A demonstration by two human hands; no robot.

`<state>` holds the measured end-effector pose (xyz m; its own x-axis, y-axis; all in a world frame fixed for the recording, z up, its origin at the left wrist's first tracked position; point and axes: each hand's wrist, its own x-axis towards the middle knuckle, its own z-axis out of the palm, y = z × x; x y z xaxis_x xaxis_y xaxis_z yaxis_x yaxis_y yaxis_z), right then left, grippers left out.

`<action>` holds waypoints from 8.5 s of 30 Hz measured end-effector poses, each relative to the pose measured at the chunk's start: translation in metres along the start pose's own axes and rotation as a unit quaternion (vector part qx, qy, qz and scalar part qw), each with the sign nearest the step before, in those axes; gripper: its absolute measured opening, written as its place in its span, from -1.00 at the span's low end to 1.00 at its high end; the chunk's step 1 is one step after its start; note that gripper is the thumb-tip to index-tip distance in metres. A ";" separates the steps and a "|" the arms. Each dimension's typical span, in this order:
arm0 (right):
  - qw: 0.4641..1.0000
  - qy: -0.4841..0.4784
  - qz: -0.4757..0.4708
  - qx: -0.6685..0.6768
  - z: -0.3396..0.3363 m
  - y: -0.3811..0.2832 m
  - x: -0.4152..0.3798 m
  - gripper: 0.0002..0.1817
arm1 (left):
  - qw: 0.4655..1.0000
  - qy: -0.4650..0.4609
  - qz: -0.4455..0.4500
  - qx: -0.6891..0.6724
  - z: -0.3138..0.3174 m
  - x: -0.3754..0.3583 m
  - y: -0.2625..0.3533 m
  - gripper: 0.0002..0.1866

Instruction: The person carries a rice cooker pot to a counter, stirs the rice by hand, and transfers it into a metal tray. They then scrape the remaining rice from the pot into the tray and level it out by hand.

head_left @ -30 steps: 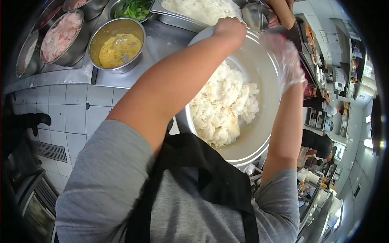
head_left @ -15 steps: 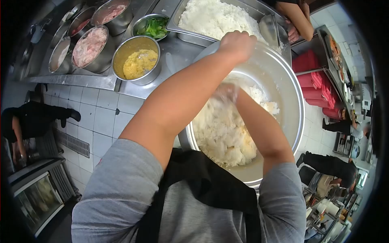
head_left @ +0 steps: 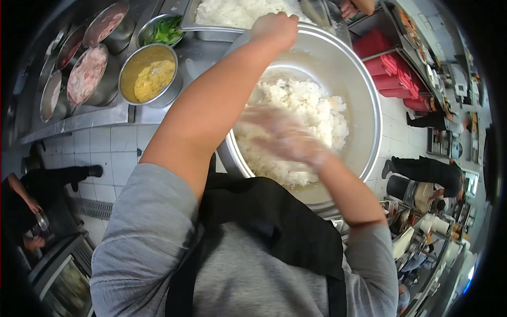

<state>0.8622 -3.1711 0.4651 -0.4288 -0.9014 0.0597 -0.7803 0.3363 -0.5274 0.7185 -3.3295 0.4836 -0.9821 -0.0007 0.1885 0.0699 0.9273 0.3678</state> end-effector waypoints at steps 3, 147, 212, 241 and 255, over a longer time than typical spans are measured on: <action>0.982 -0.118 0.074 -0.131 0.046 -0.014 0.035 -0.57 | 1.000 0.000 0.010 0.018 0.005 0.001 -0.001 -0.68; 0.638 0.318 0.625 0.318 0.039 0.235 -0.176 -0.44 | 0.998 -0.054 -0.044 -0.009 -0.007 0.004 0.004 -0.63; 0.858 0.127 0.429 -0.253 0.021 0.122 -0.021 -0.29 | 0.998 -0.049 -0.029 -0.037 -0.015 0.001 0.006 -0.69; 0.883 -0.155 0.347 -0.276 -0.059 0.194 -0.122 -0.90 | 0.998 -0.044 -0.025 -0.046 -0.008 0.005 -0.003 -0.66; 0.977 0.138 0.160 -0.006 -0.014 0.067 0.036 -0.90 | 0.997 -0.042 -0.032 -0.056 -0.006 0.007 -0.003 -0.70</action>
<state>0.7885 -3.1776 0.4436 -0.7569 -0.6423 0.1208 -0.5910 0.5936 -0.5462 0.7126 -3.3346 0.4894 -0.9961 -0.0228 0.0857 0.0209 0.8787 0.4770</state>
